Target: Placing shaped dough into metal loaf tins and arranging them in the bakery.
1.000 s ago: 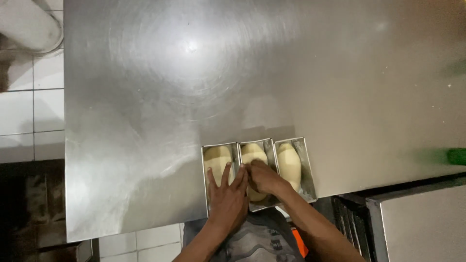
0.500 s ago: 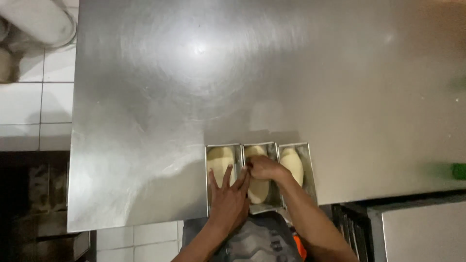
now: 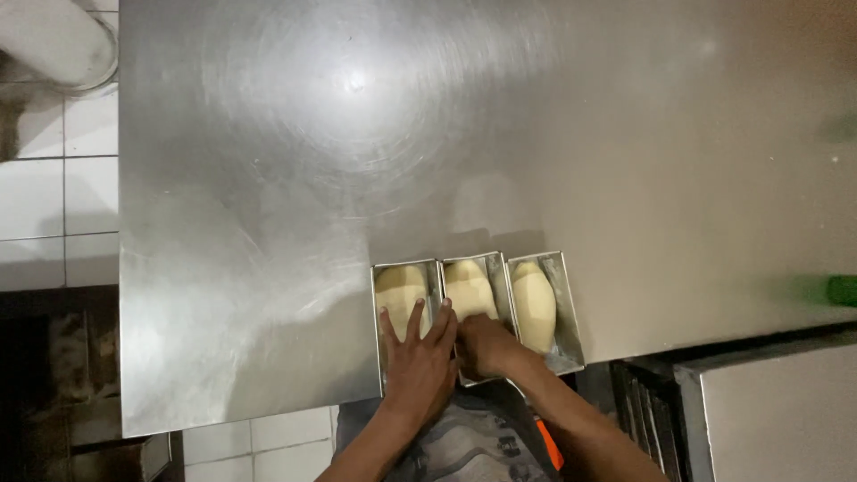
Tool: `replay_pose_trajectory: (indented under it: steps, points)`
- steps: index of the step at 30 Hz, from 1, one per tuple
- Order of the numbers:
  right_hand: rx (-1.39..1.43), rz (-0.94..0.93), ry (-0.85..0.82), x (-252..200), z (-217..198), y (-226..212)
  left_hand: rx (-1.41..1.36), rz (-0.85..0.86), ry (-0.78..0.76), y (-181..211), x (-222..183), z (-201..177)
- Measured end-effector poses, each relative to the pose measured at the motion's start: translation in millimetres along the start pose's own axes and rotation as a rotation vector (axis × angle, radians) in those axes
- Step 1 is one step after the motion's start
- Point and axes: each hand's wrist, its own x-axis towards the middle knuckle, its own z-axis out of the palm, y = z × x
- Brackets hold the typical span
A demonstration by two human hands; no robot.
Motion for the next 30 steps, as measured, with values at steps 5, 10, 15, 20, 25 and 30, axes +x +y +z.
replay_pose_trajectory:
  steps: [5, 10, 15, 20, 25, 30]
  points:
    - [0.226, -0.001, -0.049, -19, -36, -3, 0.012, -0.013, -0.012, 4, -9, 2]
    - [0.194, 0.012, -0.028, 8, -58, 0, 0.029, -0.019, -0.061, 5, -3, -2]
    - [0.130, 0.008, 0.062, 58, -62, 32, 0.144, -0.049, -0.016, 6, -2, 10]
    - [0.082, 0.142, -0.256, -7, -124, -29, 0.121, -0.049, -0.055, 6, -9, 22]
    - [-0.268, -0.261, -0.272, 26, -51, 26, 0.103, -0.056, -0.044, 8, -3, 21]
    - [-0.351, -0.012, -0.397, 36, -40, 21, 0.100, -0.060, -0.139, 7, 2, 23]
